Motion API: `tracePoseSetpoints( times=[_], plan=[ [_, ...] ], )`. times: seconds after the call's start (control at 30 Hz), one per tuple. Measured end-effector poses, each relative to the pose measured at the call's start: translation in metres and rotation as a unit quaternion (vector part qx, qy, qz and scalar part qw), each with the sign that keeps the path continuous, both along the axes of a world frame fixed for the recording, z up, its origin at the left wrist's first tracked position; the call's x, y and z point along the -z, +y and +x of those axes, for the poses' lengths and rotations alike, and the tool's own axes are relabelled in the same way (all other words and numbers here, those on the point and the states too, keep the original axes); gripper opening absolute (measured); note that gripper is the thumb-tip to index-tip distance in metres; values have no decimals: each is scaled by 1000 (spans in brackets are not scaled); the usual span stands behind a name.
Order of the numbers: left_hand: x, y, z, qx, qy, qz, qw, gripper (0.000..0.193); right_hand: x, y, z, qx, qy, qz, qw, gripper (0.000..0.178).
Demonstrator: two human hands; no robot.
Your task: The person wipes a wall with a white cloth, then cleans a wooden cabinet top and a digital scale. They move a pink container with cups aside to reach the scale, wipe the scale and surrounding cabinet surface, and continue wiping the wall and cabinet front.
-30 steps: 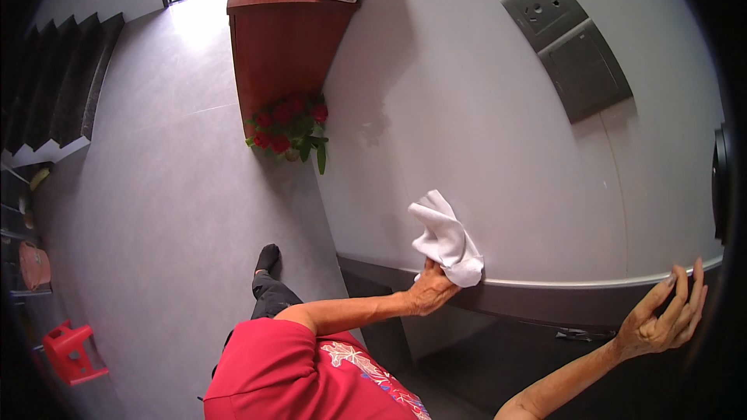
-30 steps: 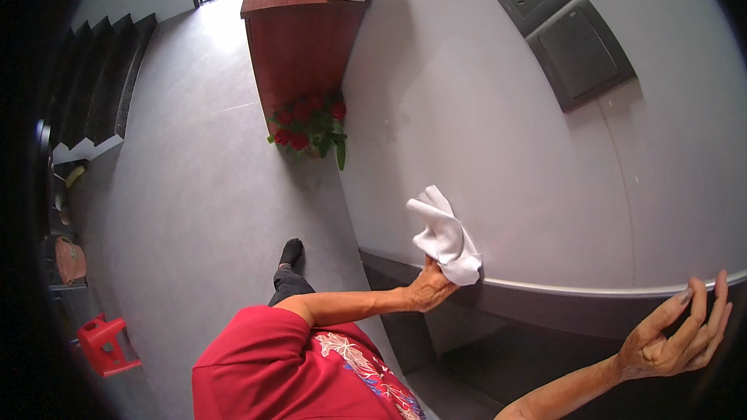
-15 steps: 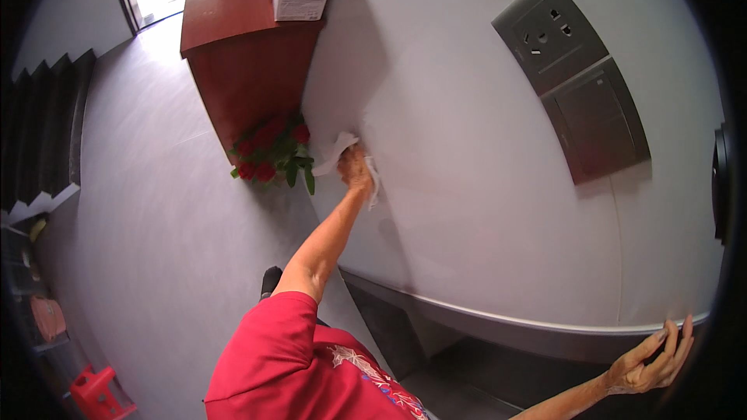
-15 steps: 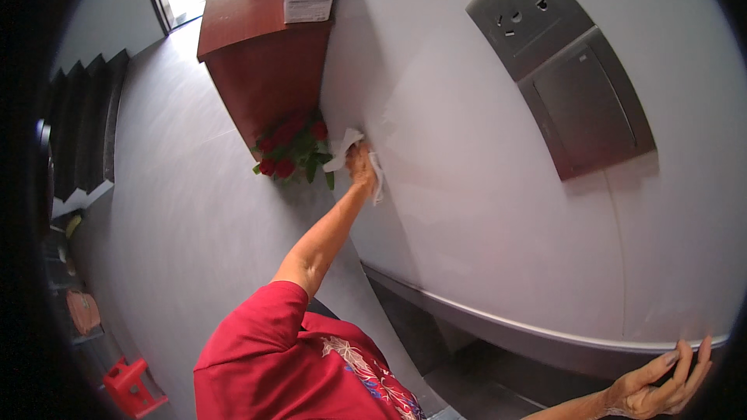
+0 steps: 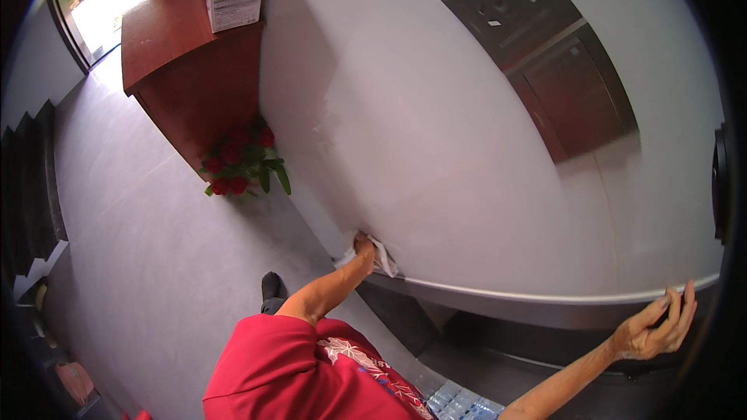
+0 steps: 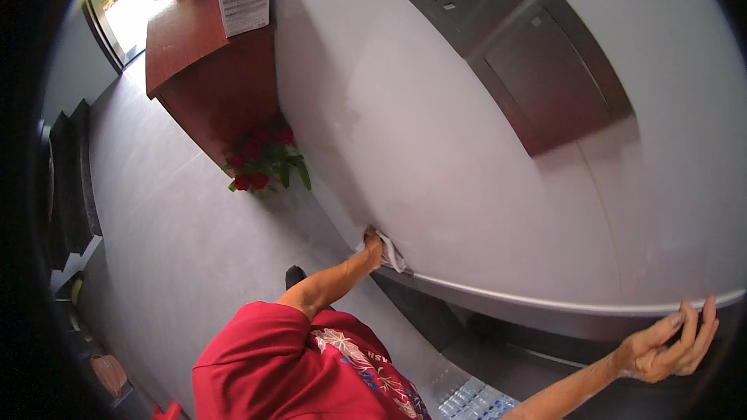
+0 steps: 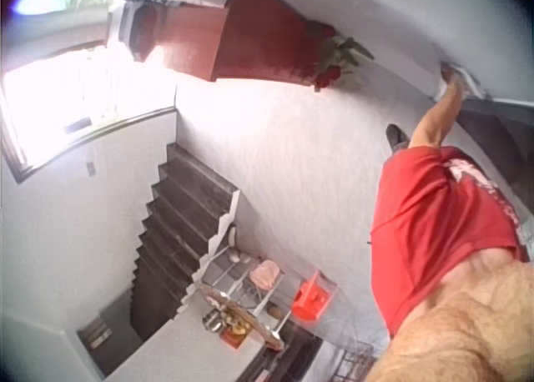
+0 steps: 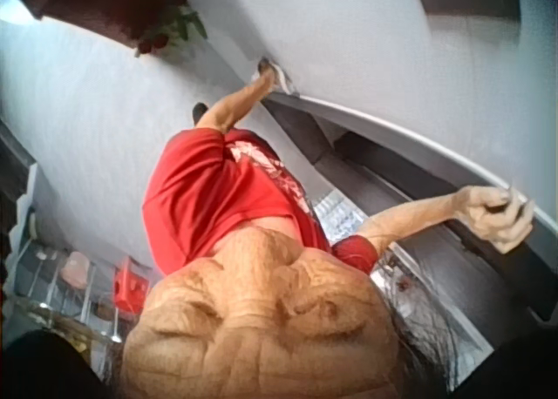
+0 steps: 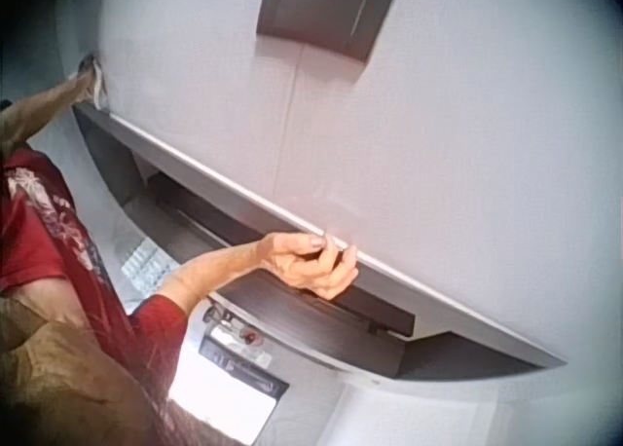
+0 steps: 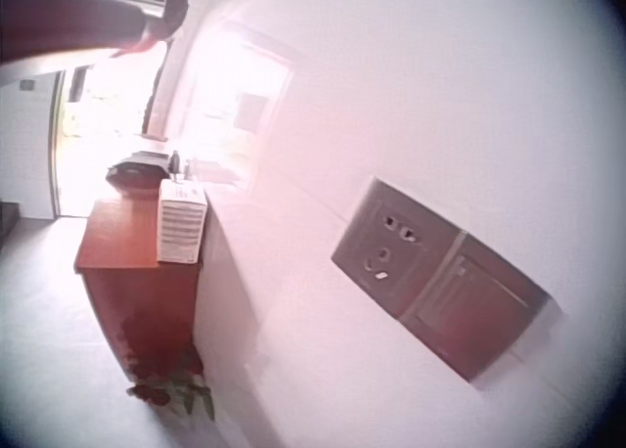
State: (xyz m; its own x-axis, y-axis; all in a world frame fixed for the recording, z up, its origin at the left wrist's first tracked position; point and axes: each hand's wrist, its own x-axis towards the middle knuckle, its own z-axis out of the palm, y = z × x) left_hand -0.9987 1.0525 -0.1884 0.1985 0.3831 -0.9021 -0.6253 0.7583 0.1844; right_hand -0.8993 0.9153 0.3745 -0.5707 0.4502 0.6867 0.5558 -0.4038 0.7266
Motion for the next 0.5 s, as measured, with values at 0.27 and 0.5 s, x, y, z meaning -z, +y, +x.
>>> tracePoseSetpoints(
  times=[0.27,0.5],
  plan=[
    [-112,-21,18,-50,224,161,960,46,2,9,10,-77,-12,28,997,17],
    [-229,-50,18,-133,283,549,775,30,11,20,-4,-161,78,73,981,9]
  ],
)
